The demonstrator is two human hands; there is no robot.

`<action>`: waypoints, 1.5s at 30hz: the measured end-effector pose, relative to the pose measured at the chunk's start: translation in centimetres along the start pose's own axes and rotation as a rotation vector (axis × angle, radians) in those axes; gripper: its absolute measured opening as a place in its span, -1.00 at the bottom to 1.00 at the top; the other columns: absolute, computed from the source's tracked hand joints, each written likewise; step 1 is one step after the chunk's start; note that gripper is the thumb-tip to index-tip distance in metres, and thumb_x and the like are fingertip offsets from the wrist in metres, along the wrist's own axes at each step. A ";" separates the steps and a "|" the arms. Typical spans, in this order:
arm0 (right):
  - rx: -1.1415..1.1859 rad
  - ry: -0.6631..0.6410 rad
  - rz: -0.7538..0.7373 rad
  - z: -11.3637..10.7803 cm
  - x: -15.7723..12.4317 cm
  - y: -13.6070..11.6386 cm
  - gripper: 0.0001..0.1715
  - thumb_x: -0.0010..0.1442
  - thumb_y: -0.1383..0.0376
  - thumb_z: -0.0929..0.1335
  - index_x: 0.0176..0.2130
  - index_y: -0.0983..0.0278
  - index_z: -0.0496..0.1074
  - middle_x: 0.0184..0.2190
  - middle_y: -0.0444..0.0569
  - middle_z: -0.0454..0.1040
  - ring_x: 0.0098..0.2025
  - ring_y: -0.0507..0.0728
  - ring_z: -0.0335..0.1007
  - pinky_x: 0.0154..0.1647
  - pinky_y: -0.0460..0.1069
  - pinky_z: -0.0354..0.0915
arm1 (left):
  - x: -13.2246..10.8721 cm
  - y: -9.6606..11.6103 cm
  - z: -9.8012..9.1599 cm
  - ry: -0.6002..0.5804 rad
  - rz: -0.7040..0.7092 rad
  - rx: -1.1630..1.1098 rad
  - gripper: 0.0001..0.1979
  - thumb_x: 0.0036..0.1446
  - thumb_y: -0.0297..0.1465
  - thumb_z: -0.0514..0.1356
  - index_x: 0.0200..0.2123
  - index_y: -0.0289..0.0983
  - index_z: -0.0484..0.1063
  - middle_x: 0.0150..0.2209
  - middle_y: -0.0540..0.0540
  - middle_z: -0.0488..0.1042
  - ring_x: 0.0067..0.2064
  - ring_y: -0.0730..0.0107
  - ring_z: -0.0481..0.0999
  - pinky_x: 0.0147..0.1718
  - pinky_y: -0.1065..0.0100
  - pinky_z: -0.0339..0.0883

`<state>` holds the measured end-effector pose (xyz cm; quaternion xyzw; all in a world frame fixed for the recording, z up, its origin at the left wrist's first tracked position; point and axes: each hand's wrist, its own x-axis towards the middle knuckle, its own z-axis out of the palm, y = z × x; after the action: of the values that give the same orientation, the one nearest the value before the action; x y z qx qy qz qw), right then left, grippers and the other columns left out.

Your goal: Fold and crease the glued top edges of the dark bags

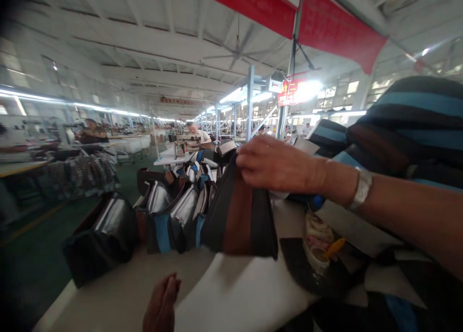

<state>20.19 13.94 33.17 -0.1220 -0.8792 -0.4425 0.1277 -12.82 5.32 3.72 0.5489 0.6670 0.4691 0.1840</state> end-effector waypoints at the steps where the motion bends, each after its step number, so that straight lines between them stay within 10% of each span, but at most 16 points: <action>1: 0.004 0.036 -0.100 -0.2 -0.4 -3.0 -0.78 0.36 0.32 0.27 -0.14 0.21 0.52 0.03 -0.03 0.49 0.21 0.21 0.25 0.25 0.24 0.15 | 0.5 1.5 -0.5 0.088 -0.014 -0.095 -0.53 0.37 -0.08 -0.10 0.06 -0.29 0.32 0.04 -0.26 0.45 0.11 0.01 0.44 0.12 -0.04 0.30; 3: 0.064 0.107 -0.251 0.0 -1.4 -9.3 -0.84 0.31 0.31 0.31 -0.23 0.23 0.51 -0.07 -0.03 0.52 0.09 0.20 0.35 0.20 0.22 0.24 | 1.1 4.9 -1.4 -0.012 0.175 -0.209 -0.51 0.34 -0.06 -0.05 0.10 -0.28 0.31 0.11 -0.23 0.42 0.20 0.05 0.34 0.24 0.03 0.15; 7: 0.220 0.249 -0.169 -0.1 -4.0 -18.8 -0.78 0.25 0.29 0.29 -0.23 0.19 0.55 -0.08 -0.05 0.54 0.07 0.19 0.34 0.22 0.22 0.28 | 0.1 10.1 -2.7 -0.642 0.314 -0.368 -0.58 0.39 -0.15 -0.04 0.12 -0.23 0.39 0.17 -0.15 0.41 0.23 0.13 0.32 0.27 0.15 0.08; 15: 0.258 0.282 -0.157 -2.5 -6.3 -22.4 -0.69 0.20 0.23 0.28 -0.15 0.11 0.58 -0.01 -0.12 0.53 0.10 0.17 0.32 0.12 0.16 0.39 | -1.8 13.1 -3.8 -1.053 0.471 -0.397 -0.64 0.23 -0.35 0.21 0.10 -0.16 0.45 0.22 -0.11 0.31 0.28 0.13 0.24 0.29 0.21 0.05; 24: 0.289 0.319 -0.212 -2.2 -5.9 -23.3 -0.63 0.18 0.15 0.24 -0.20 0.09 0.61 -0.23 -0.10 0.59 -0.05 0.14 0.41 0.06 0.13 0.40 | 0.5 15.6 -4.9 -1.210 0.644 -0.219 -0.55 0.09 -0.32 0.34 0.05 -0.27 0.42 0.01 -0.15 0.42 0.03 0.15 0.39 0.09 0.22 0.24; 34: 0.404 0.317 -0.080 -2.1 -7.3 -23.2 -0.68 0.18 0.25 0.36 -0.05 0.04 0.54 0.06 -0.19 0.49 0.23 0.18 0.23 0.28 0.22 0.30 | -1.2 15.8 -6.6 -1.259 0.402 -0.274 -0.64 0.16 -0.17 0.32 -0.45 -0.36 0.42 -0.41 0.03 0.28 -0.37 0.48 0.25 -0.40 0.48 0.13; 42: 1.477 0.463 0.934 -2.1 -2.5 -21.3 -0.78 0.33 0.31 0.26 -0.01 0.27 0.32 -0.08 0.05 0.43 -0.01 0.12 0.37 -0.02 0.01 0.36 | -1.6 16.5 -8.2 -1.272 0.229 -0.273 -0.69 0.09 -0.24 0.38 -0.46 -0.35 0.41 -0.41 0.03 0.30 -0.37 0.48 0.26 -0.39 0.44 0.11; 45: 1.981 0.195 0.813 -1.2 -1.1 -21.2 -0.67 0.31 0.12 0.32 -0.06 0.31 0.39 -0.17 0.01 0.43 -0.14 0.09 0.36 -0.12 -0.03 0.31 | -2.5 16.3 -7.9 -1.233 0.137 -0.343 -0.68 0.08 -0.21 0.37 -0.43 -0.35 0.42 -0.40 0.03 0.29 -0.36 0.46 0.23 -0.41 0.42 0.09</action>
<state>14.43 0.56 17.61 -0.2117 -0.7262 0.5347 0.3768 -8.91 -0.98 20.44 0.7218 0.3179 0.1783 0.5883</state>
